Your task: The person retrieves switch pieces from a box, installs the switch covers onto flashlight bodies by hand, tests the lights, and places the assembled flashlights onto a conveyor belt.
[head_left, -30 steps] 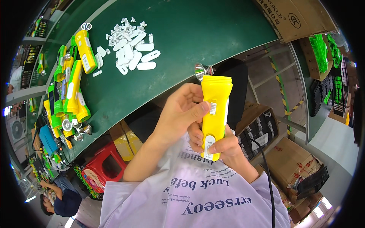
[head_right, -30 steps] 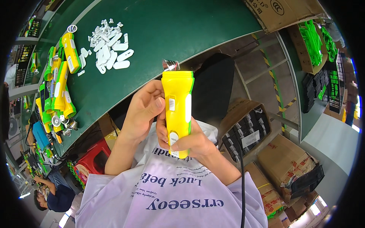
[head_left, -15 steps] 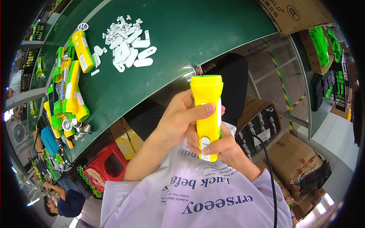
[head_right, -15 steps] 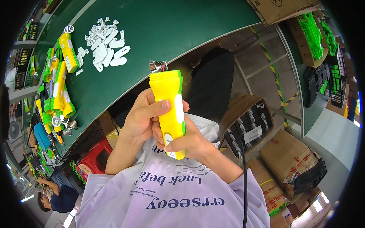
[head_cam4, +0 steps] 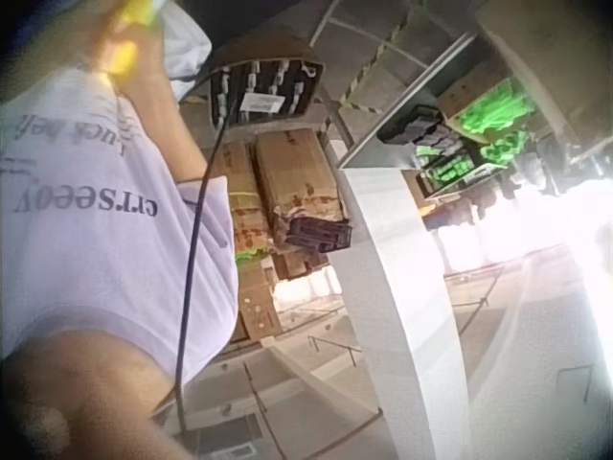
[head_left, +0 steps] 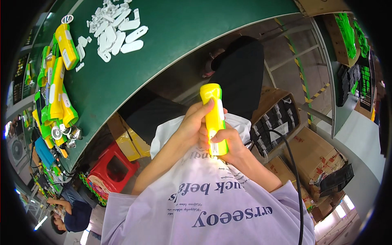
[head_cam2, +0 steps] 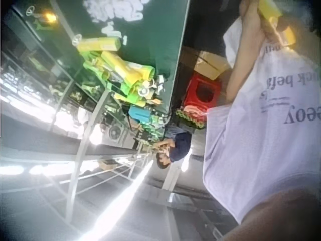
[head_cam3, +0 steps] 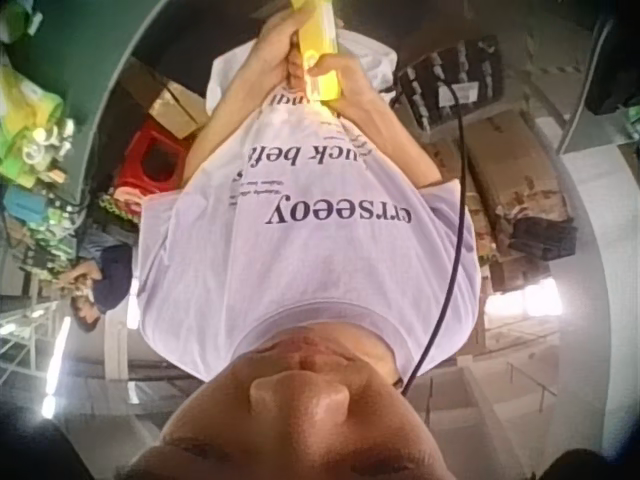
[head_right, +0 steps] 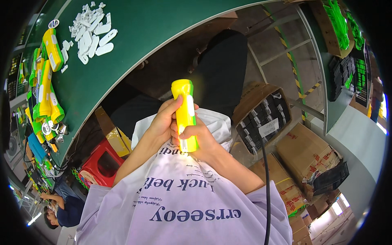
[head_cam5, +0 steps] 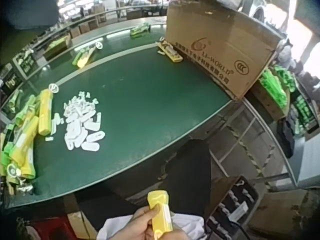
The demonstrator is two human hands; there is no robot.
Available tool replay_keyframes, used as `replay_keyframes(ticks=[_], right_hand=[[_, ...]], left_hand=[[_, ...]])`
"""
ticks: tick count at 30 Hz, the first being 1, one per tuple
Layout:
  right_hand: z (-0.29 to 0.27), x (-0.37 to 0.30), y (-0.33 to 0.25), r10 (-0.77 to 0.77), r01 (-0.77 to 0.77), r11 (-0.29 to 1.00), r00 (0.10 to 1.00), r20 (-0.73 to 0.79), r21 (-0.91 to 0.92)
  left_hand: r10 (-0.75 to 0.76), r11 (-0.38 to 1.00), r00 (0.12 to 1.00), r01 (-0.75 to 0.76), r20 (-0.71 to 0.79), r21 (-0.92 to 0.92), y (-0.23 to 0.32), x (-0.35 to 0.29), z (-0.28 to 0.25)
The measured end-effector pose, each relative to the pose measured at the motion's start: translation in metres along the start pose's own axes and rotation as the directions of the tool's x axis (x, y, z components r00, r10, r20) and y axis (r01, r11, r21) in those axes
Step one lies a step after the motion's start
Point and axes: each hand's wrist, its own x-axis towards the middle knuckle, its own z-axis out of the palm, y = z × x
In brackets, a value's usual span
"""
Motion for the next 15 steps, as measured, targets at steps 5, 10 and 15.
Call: replay_keyframes(ticks=[5,10,15], right_hand=[[0.002,0.016,0.007,0.016,-0.016,1.000,1.000,-0.016,-0.002],[-0.004,0.018,0.013,0.023,-0.022,0.997,1.000,0.014,-0.076],[0.001,0.020,0.019,0.005,-0.006,1.000,0.999,-0.044,-0.022]], left_hand=[[0.045,0.998,0.985,-0.039,-0.164,0.040,-0.004,-0.002,-0.010],[0.059,0.978,0.995,-0.041,0.083,-0.205,-0.005,-0.011,-0.027],[0.117,0.973,0.988,-0.092,0.105,-0.213,-0.010,-0.012,-0.032]])
